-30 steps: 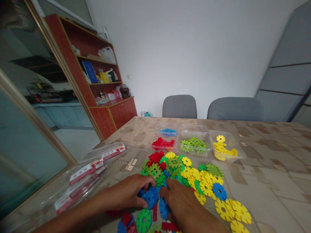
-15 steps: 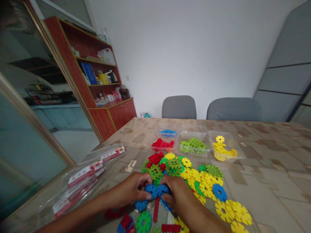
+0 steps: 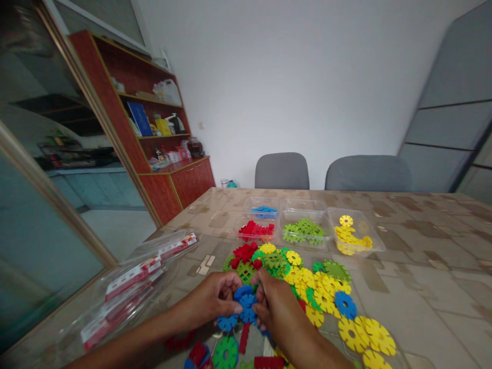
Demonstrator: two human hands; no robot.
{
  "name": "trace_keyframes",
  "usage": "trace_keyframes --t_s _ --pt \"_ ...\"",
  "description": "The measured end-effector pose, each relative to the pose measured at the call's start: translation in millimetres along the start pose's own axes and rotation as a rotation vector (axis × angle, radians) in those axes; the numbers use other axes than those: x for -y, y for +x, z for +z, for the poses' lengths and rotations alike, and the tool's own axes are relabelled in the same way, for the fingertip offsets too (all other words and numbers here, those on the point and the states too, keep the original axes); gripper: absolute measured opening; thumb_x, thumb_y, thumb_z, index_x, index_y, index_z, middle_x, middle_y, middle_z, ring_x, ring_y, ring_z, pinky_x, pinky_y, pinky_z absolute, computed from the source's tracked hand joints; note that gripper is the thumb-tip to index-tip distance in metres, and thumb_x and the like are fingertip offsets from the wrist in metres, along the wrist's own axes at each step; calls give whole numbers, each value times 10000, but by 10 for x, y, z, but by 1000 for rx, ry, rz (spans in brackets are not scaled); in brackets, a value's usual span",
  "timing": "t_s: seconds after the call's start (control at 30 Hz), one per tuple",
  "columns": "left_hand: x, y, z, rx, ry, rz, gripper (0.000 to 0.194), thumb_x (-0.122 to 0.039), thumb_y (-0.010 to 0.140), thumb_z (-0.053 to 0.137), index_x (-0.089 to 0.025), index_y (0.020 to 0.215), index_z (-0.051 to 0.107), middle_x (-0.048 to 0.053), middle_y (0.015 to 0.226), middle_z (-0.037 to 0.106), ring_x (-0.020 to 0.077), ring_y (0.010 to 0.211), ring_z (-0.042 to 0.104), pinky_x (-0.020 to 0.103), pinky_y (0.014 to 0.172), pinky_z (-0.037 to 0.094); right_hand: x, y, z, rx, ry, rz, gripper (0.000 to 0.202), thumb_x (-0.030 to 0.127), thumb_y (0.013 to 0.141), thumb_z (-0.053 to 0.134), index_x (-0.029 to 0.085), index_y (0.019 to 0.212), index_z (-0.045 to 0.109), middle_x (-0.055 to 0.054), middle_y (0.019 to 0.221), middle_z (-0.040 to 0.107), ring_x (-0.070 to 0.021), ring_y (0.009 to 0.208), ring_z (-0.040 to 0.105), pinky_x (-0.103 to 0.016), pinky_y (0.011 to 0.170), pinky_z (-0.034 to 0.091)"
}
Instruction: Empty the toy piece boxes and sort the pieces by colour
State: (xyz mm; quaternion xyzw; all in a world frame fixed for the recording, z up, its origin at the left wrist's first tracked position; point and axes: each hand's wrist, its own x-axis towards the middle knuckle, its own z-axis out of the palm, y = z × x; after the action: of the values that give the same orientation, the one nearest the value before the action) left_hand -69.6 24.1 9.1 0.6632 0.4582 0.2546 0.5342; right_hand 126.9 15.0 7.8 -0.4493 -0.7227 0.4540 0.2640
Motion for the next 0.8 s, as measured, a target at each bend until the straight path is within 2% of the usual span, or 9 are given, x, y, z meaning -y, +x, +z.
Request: trace_keyframes --t_s 0.1,0.2,0.3,0.4,0.47,0.57,0.63,0.7,0.8 --pt "7 -4 33 -23 45 17 240 -203 658 755 -134 846 624 -44 652 562 95 566 464 176 487 324 -7 7 -1 -17 -36 -38 341 -60 709 464 228 887 418 91 663 482 -111 492 563 -196 453 435" --pt "7 -12 41 -52 81 37 164 -148 678 707 -127 822 631 -41 653 557 96 576 456 183 500 311 60 -16 -136 -70 -108 -109 274 -27 694 517 223 793 462 66 659 502 -136 567 542 -231 527 399" --pt "-50 -22 -11 -62 82 55 149 -185 703 698 -130 819 621 -43 638 543 95 557 451 186 493 314 139 -40 -339 -148 -179 -193 149 72 761 541 215 780 504 30 695 548 -163 640 533 -266 593 375" --pt "-192 48 -148 -86 67 84 202 -277 735 720 -139 826 604 -36 670 566 92 560 477 186 508 351 148 -35 -477 -152 -183 -217 58 153 820 510 204 805 534 12 705 573 -168 642 538 -263 586 373" --pt "-325 195 -283 -105 66 99 240 -303 741 749 -135 826 599 -30 698 589 95 580 512 190 532 389 111 -16 -504 -130 -174 -213 61 173 829 501 199 816 554 18 679 564 -161 617 527 -253 567 360" --pt "-554 560 -506 -140 87 95 230 -286 804 742 -111 878 614 3 766 628 124 632 579 231 576 475 48 11 -493 -113 -183 -223 82 170 833 494 200 828 570 39 639 531 -143 575 494 -235 536 324" --pt "-707 826 -628 -190 106 106 225 -312 934 616 -129 1066 613 54 995 641 167 803 635 323 697 548 32 18 -488 -103 -187 -231 88 166 837 494 203 829 573 45 632 526 -136 566 486 -227 529 315" --pt "-847 1038 -702 -251 117 142 290 -321 958 583 -147 1189 581 87 1160 606 216 958 631 403 803 552 41 14 -502 -93 -193 -235 97 158 838 496 205 828 580 48 624 529 -131 555 486 -221 520 310" --pt "-1000 1211 -722 -334 122 210 331 -338 948 595 -140 1213 578 79 1213 591 268 1028 610 438 857 534 74 -4 -552 -104 -246 -245 112 144 836 504 207 808 593 40 636 557 -133 573 503 -222 527 318"
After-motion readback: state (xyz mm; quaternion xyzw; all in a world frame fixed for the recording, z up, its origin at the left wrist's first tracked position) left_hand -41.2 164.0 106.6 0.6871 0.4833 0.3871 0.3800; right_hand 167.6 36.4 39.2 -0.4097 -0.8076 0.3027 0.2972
